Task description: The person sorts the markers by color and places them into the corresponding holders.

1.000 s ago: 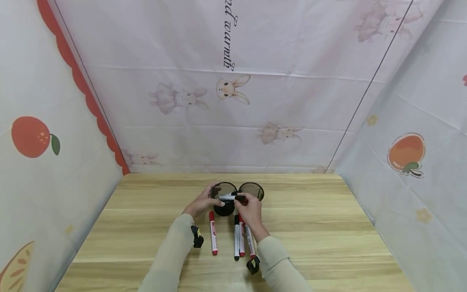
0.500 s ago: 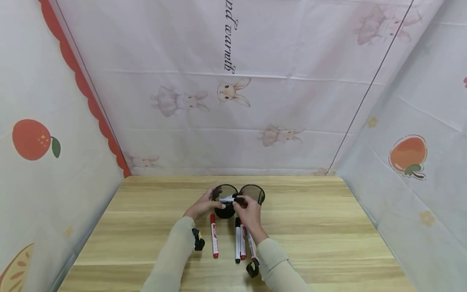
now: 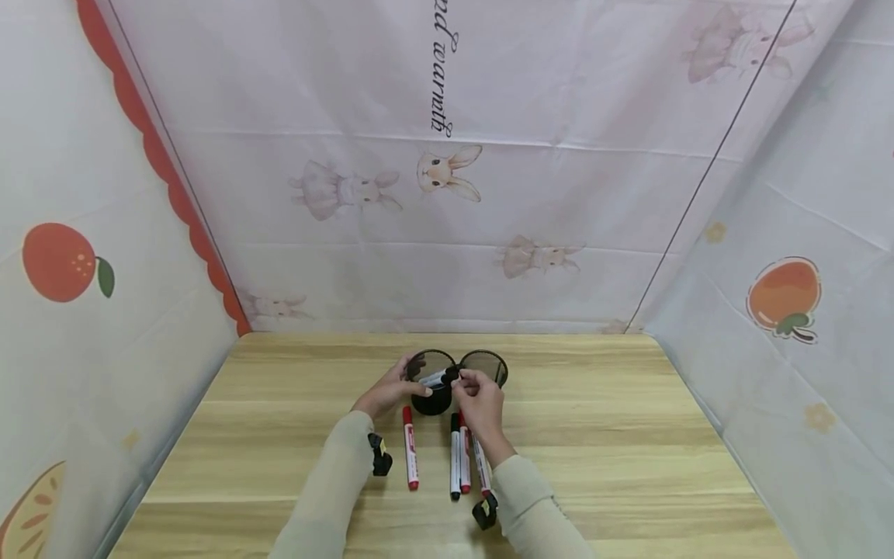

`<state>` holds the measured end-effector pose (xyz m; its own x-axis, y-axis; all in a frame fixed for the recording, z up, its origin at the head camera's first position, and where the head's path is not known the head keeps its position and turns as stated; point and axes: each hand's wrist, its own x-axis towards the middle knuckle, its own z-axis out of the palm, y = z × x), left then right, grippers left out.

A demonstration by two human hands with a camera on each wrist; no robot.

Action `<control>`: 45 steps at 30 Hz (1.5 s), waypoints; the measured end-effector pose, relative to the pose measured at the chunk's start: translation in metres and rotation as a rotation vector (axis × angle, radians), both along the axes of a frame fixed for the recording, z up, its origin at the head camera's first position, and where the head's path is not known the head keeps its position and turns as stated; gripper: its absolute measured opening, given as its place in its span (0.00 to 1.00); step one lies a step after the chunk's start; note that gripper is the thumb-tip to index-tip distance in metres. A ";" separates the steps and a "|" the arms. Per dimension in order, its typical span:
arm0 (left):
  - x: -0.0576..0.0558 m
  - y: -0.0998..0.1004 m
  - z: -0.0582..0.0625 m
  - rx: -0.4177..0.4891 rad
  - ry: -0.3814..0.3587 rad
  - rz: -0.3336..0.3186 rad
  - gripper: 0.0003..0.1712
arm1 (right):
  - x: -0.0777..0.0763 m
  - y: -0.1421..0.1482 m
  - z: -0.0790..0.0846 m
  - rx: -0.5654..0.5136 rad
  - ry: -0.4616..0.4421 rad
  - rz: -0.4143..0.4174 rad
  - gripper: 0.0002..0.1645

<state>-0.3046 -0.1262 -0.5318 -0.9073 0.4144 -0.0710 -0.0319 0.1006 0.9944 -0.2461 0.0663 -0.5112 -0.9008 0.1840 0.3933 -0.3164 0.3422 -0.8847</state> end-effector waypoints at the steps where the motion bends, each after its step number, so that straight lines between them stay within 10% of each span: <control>1: 0.000 0.000 0.001 0.001 -0.001 -0.001 0.45 | 0.000 0.000 0.000 -0.001 -0.001 0.001 0.10; 16: -0.001 0.001 -0.002 0.009 -0.001 -0.009 0.45 | 0.032 0.006 0.010 0.313 -0.197 0.037 0.16; 45: 0.000 -0.001 -0.005 0.025 -0.024 0.002 0.49 | 0.035 0.004 0.003 0.668 -0.408 0.246 0.21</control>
<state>-0.3049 -0.1275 -0.5368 -0.9062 0.4148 -0.0821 -0.0555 0.0758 0.9956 -0.2113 0.0703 -0.5081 -0.9807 -0.1948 -0.0176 -0.1486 0.8006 -0.5804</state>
